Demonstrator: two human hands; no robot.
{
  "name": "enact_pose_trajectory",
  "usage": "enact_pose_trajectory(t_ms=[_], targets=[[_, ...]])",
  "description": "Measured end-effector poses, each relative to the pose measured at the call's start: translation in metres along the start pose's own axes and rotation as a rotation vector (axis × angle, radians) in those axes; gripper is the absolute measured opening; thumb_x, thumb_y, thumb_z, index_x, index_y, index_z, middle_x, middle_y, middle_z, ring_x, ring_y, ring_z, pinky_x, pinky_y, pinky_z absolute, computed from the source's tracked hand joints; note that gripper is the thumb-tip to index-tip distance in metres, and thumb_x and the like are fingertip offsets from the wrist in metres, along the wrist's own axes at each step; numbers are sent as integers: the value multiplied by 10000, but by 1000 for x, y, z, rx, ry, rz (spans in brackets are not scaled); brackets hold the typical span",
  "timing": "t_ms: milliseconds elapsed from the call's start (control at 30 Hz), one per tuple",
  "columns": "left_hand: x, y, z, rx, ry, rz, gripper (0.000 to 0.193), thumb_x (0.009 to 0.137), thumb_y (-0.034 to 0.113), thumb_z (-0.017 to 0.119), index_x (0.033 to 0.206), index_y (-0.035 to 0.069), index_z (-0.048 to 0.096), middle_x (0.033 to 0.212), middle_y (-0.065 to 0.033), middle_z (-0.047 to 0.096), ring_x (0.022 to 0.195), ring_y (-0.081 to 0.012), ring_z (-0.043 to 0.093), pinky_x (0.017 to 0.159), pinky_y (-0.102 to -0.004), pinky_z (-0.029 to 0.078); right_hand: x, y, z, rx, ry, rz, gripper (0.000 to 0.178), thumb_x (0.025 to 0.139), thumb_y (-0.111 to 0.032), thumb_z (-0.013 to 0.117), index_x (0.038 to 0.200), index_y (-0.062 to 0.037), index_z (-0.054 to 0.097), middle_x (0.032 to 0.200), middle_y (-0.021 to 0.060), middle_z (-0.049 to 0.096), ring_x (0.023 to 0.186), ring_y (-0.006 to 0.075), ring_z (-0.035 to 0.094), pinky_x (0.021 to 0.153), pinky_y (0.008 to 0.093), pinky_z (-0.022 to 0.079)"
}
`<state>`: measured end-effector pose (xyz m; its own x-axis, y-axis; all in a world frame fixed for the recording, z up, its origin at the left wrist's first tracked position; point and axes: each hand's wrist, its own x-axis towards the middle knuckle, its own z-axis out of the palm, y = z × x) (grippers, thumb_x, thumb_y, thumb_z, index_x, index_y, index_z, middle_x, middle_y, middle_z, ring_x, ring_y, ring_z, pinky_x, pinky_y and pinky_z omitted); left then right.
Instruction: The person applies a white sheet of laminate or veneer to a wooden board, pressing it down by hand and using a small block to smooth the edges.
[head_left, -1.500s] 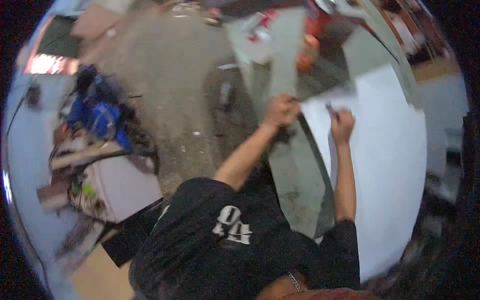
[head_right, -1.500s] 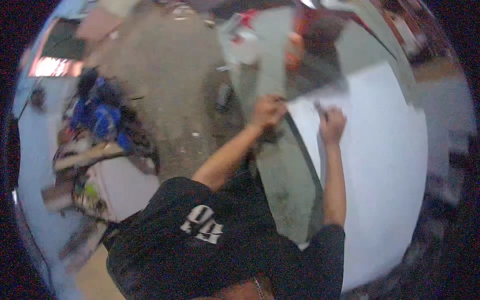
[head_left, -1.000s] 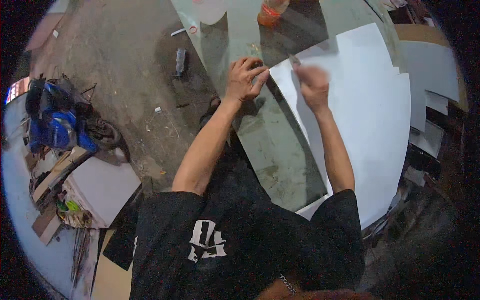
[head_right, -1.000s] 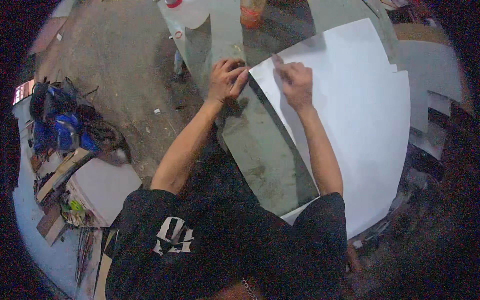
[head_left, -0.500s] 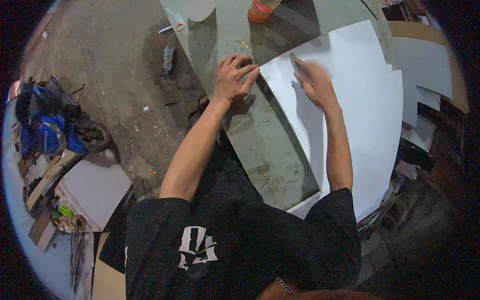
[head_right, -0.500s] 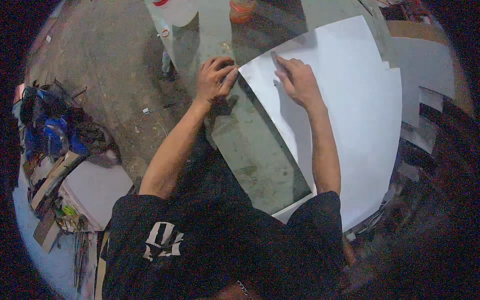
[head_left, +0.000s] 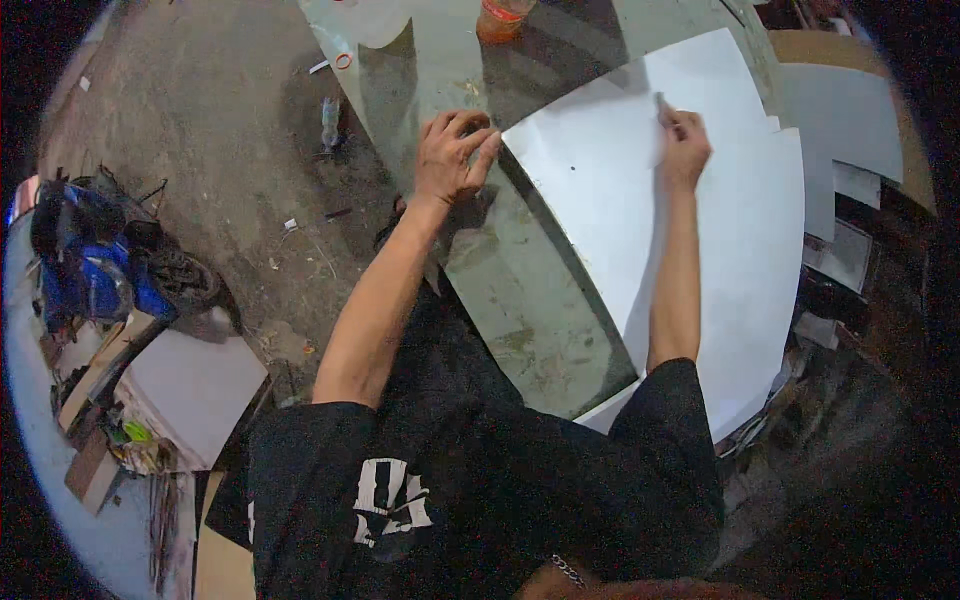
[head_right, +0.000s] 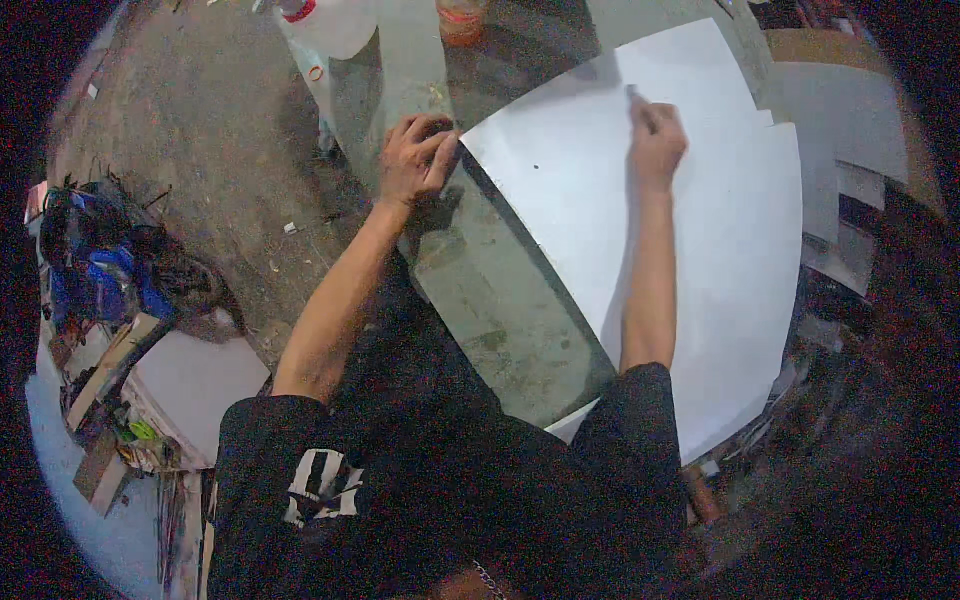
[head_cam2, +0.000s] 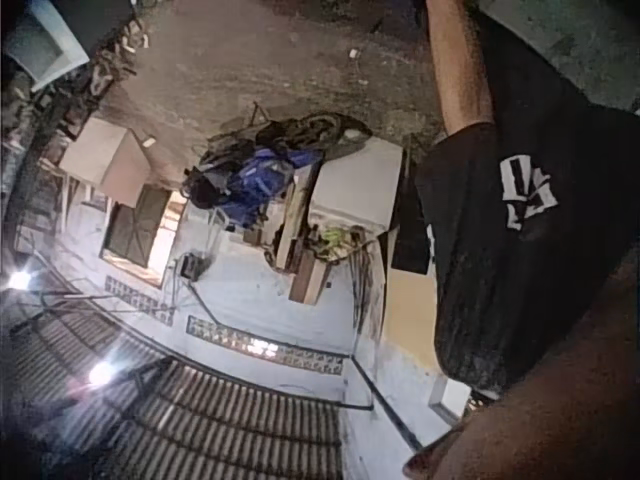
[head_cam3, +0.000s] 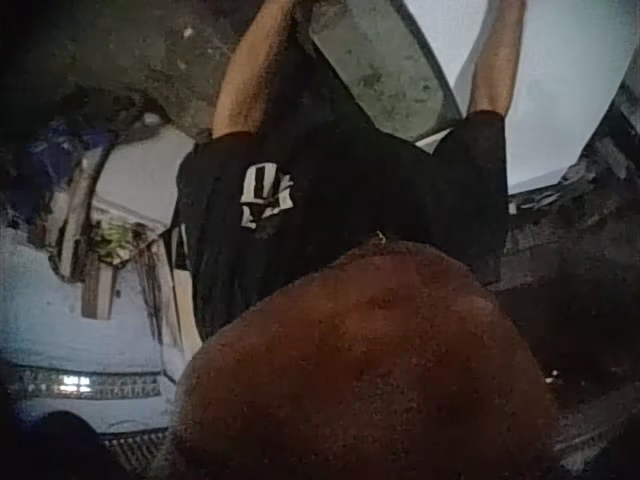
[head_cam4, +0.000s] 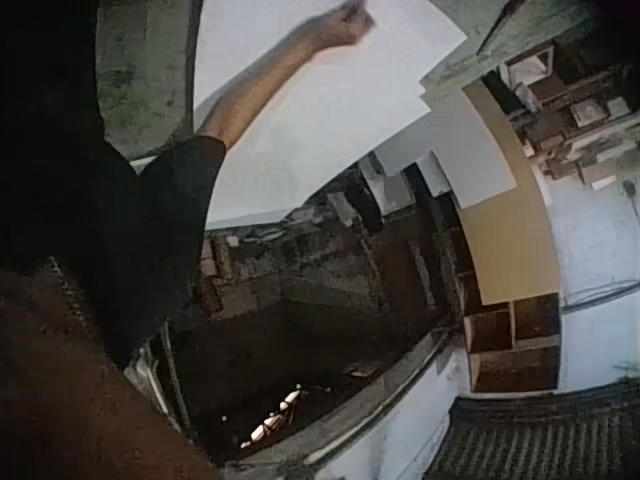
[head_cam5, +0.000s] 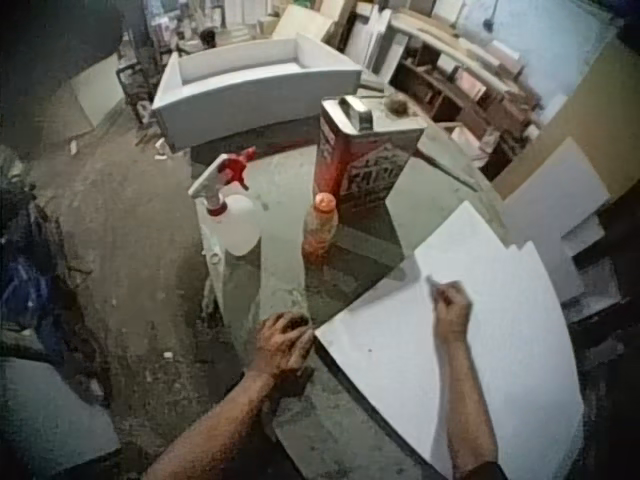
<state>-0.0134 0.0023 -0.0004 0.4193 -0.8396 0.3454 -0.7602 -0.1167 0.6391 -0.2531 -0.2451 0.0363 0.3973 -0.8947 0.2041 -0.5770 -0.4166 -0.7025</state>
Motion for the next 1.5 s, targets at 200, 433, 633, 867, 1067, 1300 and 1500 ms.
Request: enact_pose_trajectory(t_ms=[200,433,633,867,1067,1300,1500], targets=[[0,1,0,12,6,9,221,922,275,574,971,160,757,1099,-6,671,1066,-258,581,918,-397,434,-127,-91,41,49,-582,-738,313,722,34,624,997,-94,701,913,67,705,849,253,647,766,386,493],[-1,-4,2,12,38,24,221,915,285,580,958,164,760,1086,0,674,1061,-252,581,917,-389,430,-26,-40,12,-101,69,-80,114,881,-108,705,947,-17,718,797,72,697,713,137,628,655,279,503],[3,-7,15,-72,68,5,264,913,344,582,868,161,767,1062,10,681,1050,-233,584,909,-387,411,11,-14,55,-48,55,-236,98,880,-94,669,923,-19,715,886,115,706,765,207,659,704,331,523],[-3,-8,12,-90,49,-3,318,943,365,540,875,150,765,1038,2,690,1041,-233,583,912,-392,406,-129,-87,64,51,-543,-723,333,713,51,618,1011,-67,710,923,82,688,812,255,649,760,361,511],[-4,-6,13,-145,87,8,320,951,355,517,896,149,756,995,8,702,1033,-206,589,919,-390,391,-92,-95,28,8,-221,-89,193,820,19,685,1003,-28,723,872,68,673,736,137,607,692,254,492],[-2,-5,12,-111,105,-8,285,933,336,547,898,143,754,997,7,705,1001,-186,602,902,-368,390,-48,-85,67,-48,-220,-195,171,842,-57,702,1012,-56,729,872,91,691,728,181,638,703,283,501],[-3,-7,13,-56,103,-12,297,938,357,556,887,146,758,989,9,703,990,-187,602,895,-372,398,-71,-88,76,-98,-279,-575,217,722,5,701,900,-117,724,928,56,657,865,272,617,819,368,476]])
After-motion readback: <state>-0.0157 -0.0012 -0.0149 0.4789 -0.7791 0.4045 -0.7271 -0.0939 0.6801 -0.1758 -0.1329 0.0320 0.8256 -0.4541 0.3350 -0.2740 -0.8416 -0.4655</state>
